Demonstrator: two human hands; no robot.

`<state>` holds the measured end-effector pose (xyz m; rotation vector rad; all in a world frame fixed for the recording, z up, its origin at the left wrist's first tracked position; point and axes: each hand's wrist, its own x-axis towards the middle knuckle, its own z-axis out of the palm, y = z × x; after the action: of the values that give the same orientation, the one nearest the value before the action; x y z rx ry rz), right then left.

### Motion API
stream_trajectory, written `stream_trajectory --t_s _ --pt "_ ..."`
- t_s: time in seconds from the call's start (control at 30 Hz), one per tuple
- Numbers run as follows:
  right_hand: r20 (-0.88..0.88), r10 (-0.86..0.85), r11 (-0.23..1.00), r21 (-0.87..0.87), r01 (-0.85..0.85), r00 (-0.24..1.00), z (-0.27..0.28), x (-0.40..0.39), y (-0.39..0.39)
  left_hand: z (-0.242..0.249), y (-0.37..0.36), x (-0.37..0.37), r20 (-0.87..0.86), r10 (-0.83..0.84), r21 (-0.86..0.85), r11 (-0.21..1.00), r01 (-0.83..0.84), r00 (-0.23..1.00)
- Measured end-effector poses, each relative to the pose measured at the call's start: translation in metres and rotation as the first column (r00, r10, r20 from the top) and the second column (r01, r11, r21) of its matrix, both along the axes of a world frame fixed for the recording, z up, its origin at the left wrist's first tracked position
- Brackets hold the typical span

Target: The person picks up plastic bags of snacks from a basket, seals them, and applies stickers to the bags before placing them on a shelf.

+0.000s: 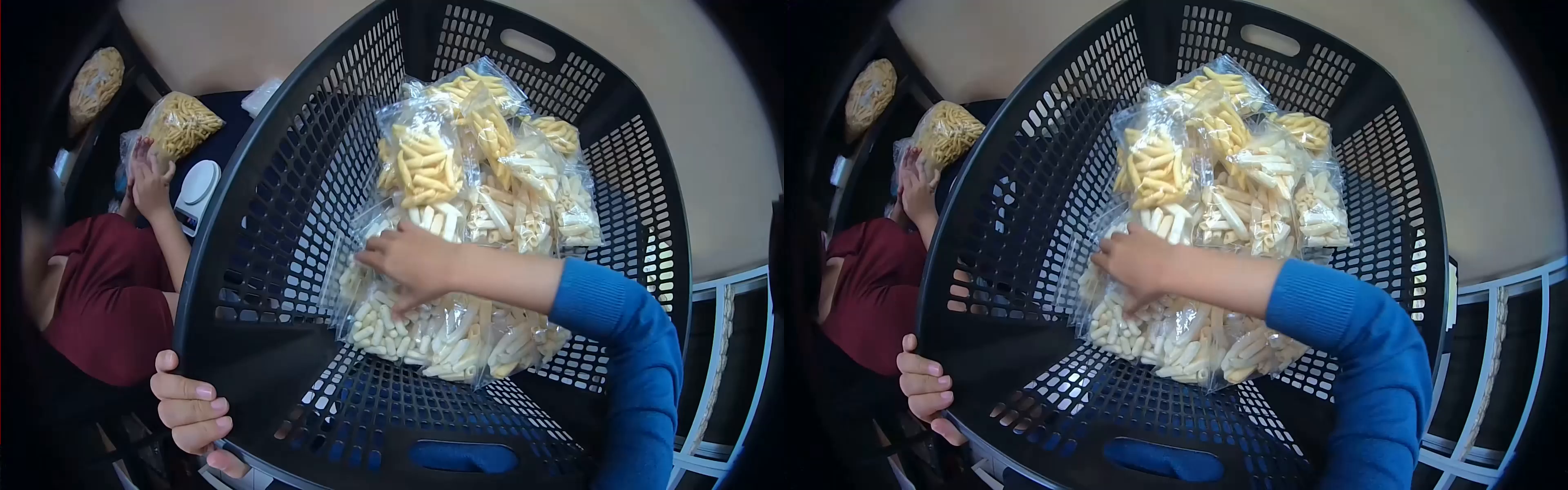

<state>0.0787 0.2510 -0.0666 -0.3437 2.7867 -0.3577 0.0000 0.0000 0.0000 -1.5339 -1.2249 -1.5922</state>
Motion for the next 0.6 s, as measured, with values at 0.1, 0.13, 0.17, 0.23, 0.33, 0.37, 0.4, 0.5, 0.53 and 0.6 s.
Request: stream_trajectory --t_s 0.1,0.13,0.17,0.23,0.33,0.37,0.4,0.5,0.53,0.6 --pt "-0.18 0.06 0.998 0.014 -0.059 0.982 0.008 -0.003 -0.009 0.001 0.003 0.001 0.028 0.073 -0.007 0.997 -0.073 0.997" --pt "0.034 0.063 0.994 -0.095 -0.06 0.997 0.013 -0.001 -0.007 0.0 0.004 0.003 0.042 0.082 0.0 0.997 -0.082 0.996" --pt "0.237 0.085 0.979 -0.198 -0.038 0.968 0.021 -0.002 -0.007 -0.001 0.005 0.003 0.048 0.091 0.012 0.996 -0.091 0.995" --pt "0.279 0.129 0.968 -0.245 -0.059 0.952 0.025 -0.002 -0.004 0.003 0.001 0.002 0.039 0.094 -0.015 0.996 -0.093 0.995" --pt "0.239 0.127 0.939 -0.342 -0.039 0.963 0.018 -0.005 -0.004 0.004 0.001 0.002 0.033 0.092 -0.027 0.995 -0.091 0.995" --pt "0.158 0.077 0.914 -0.405 -0.007 0.984 0.015 -0.006 -0.005 0.004 0.001 0.001 0.031 0.087 -0.023 0.996 -0.086 0.996" --pt "0.157 0.08 0.914 -0.405 -0.01 0.984 0.011 -0.006 -0.007 0.003 0.001 0.001 0.03 0.09 -0.023 0.996 -0.089 0.996" --pt "-0.142 -0.138 0.829 -0.558 0.036 0.98 0.013 -0.012 -0.017 0.001 0.0 0.001 0.007 0.006 -0.028 1.0 -0.006 1.0" --pt "0.096 -0.057 0.805 -0.585 0.103 0.994 0.022 -0.017 -0.017 0.002 0.003 0.003 0.027 0.056 -0.014 0.998 -0.056 0.998" --pt "0.325 0.036 0.785 -0.594 0.174 0.945 0.023 -0.017 -0.017 0.002 0.004 0.003 0.047 0.108 -0.001 0.994 -0.108 0.993"
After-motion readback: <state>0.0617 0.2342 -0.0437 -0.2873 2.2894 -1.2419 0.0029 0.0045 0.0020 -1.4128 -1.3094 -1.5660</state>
